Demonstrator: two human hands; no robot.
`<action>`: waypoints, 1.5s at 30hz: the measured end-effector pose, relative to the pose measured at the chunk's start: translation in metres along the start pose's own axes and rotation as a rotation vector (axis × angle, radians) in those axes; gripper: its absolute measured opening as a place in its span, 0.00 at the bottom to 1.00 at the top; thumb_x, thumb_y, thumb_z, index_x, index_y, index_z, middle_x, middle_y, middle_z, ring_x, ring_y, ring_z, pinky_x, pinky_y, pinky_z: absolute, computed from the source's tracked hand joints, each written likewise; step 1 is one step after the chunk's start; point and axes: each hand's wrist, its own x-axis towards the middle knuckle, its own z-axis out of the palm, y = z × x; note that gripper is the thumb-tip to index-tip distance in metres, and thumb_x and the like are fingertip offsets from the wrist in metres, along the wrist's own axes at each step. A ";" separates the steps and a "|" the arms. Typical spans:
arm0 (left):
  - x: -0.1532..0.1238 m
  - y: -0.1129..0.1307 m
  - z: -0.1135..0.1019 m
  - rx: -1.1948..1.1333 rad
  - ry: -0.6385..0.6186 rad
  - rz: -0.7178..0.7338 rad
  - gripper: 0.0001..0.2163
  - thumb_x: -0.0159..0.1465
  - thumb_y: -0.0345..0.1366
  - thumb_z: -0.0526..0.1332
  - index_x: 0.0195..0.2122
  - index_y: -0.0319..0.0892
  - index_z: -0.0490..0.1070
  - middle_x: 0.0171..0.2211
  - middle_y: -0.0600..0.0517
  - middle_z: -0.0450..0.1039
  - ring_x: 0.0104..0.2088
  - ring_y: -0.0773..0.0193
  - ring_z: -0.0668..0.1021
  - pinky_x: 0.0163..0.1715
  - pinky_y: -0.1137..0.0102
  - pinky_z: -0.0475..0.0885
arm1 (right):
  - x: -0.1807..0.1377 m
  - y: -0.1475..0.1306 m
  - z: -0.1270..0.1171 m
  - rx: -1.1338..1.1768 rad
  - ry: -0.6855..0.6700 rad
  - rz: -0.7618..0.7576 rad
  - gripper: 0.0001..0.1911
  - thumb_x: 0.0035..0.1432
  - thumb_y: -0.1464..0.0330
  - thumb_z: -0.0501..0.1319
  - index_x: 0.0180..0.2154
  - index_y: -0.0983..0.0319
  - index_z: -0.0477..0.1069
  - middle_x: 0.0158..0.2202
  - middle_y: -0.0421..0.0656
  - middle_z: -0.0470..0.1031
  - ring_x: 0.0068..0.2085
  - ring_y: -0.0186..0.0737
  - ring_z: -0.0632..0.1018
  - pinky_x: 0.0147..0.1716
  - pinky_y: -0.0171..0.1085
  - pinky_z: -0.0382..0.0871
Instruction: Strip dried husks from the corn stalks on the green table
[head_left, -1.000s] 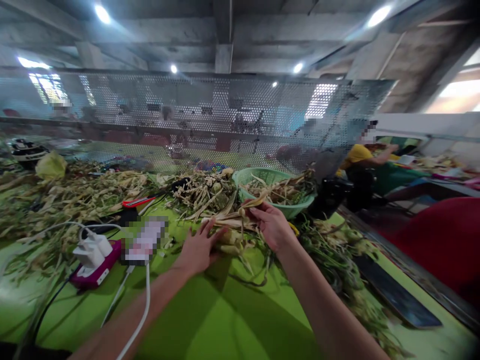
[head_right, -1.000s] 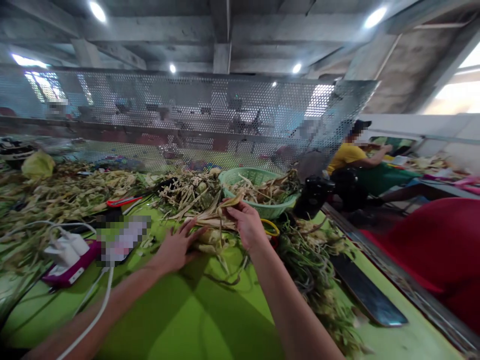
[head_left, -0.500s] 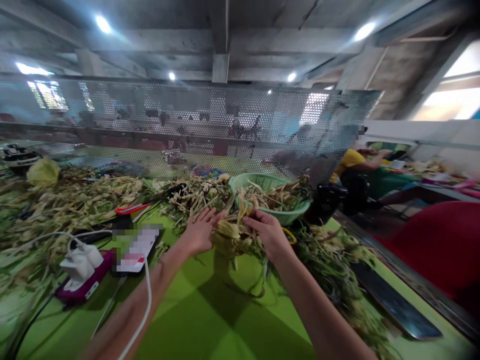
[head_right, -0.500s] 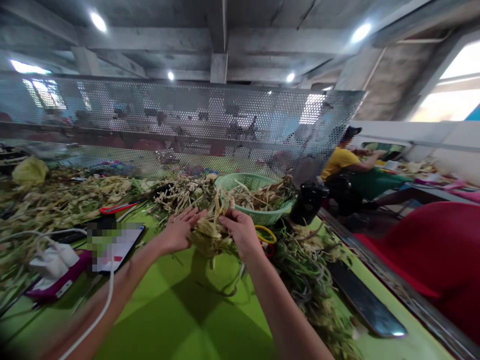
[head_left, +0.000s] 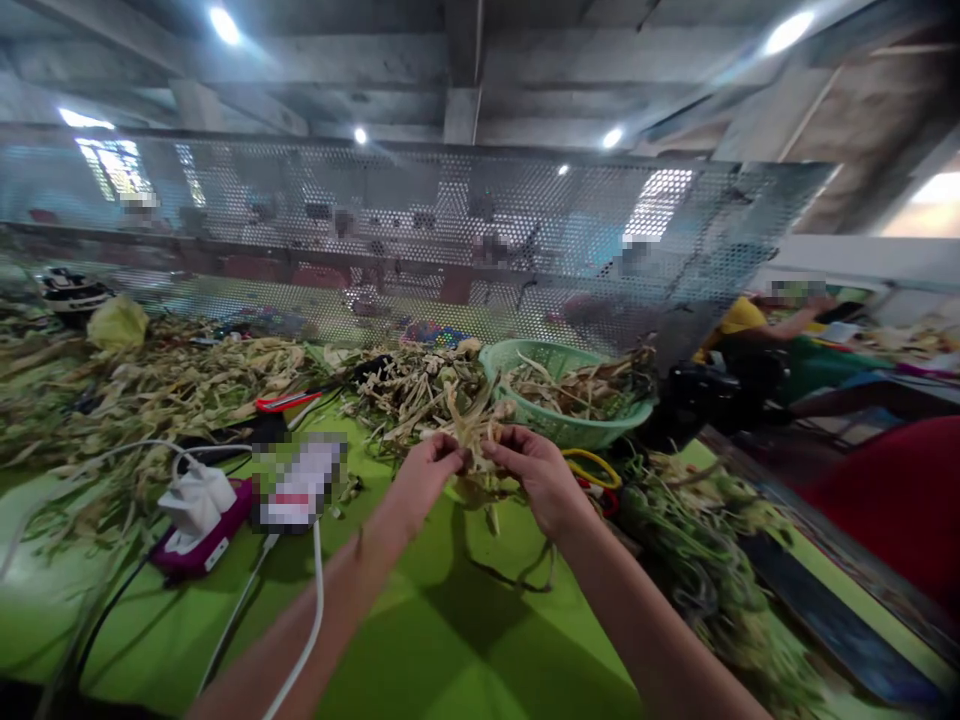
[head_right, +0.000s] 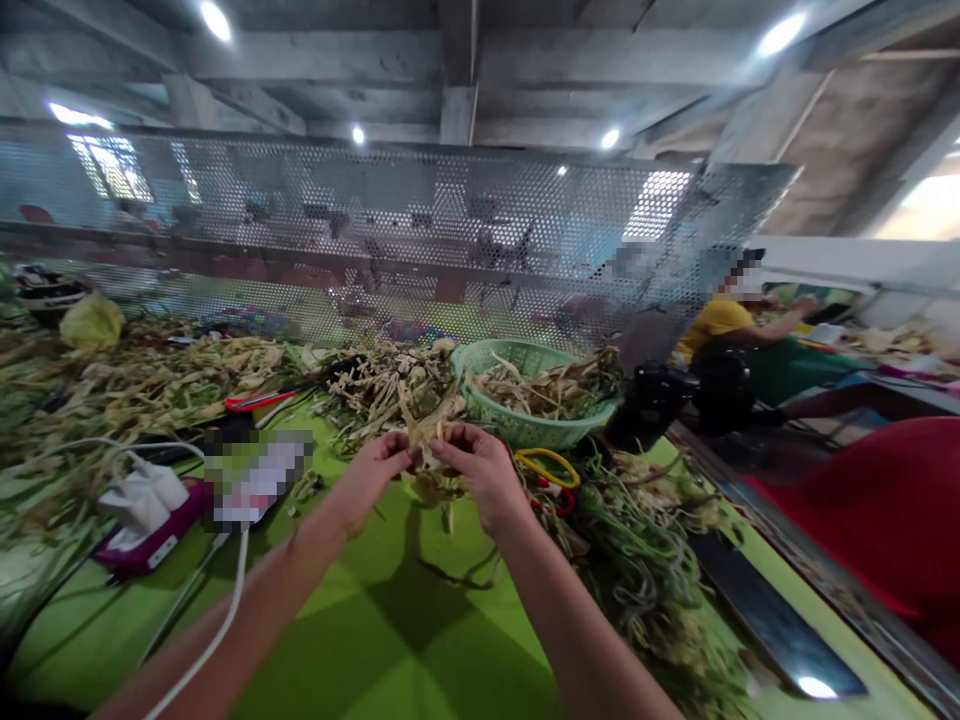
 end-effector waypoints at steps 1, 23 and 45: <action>0.000 0.001 -0.002 -0.036 0.009 -0.026 0.07 0.54 0.36 0.64 0.27 0.39 0.68 0.25 0.55 0.69 0.28 0.68 0.70 0.33 0.73 0.65 | 0.001 0.001 -0.001 0.024 0.004 0.019 0.16 0.39 0.61 0.73 0.28 0.63 0.72 0.24 0.38 0.73 0.23 0.30 0.70 0.25 0.31 0.63; 0.008 -0.003 -0.012 -0.359 0.192 -0.078 0.11 0.47 0.34 0.67 0.26 0.40 0.63 0.23 0.57 0.69 0.24 0.70 0.72 0.26 0.74 0.66 | -0.003 -0.002 0.001 0.278 -0.141 0.076 0.12 0.49 0.64 0.68 0.26 0.61 0.66 0.22 0.36 0.67 0.21 0.29 0.65 0.21 0.29 0.60; 0.025 -0.009 -0.032 -0.053 0.404 -0.047 0.08 0.54 0.32 0.62 0.26 0.42 0.61 0.21 0.56 0.68 0.22 0.69 0.72 0.23 0.74 0.65 | 0.006 -0.021 -0.021 0.394 0.225 -0.219 0.15 0.42 0.66 0.72 0.26 0.62 0.67 0.19 0.33 0.63 0.18 0.25 0.59 0.16 0.27 0.55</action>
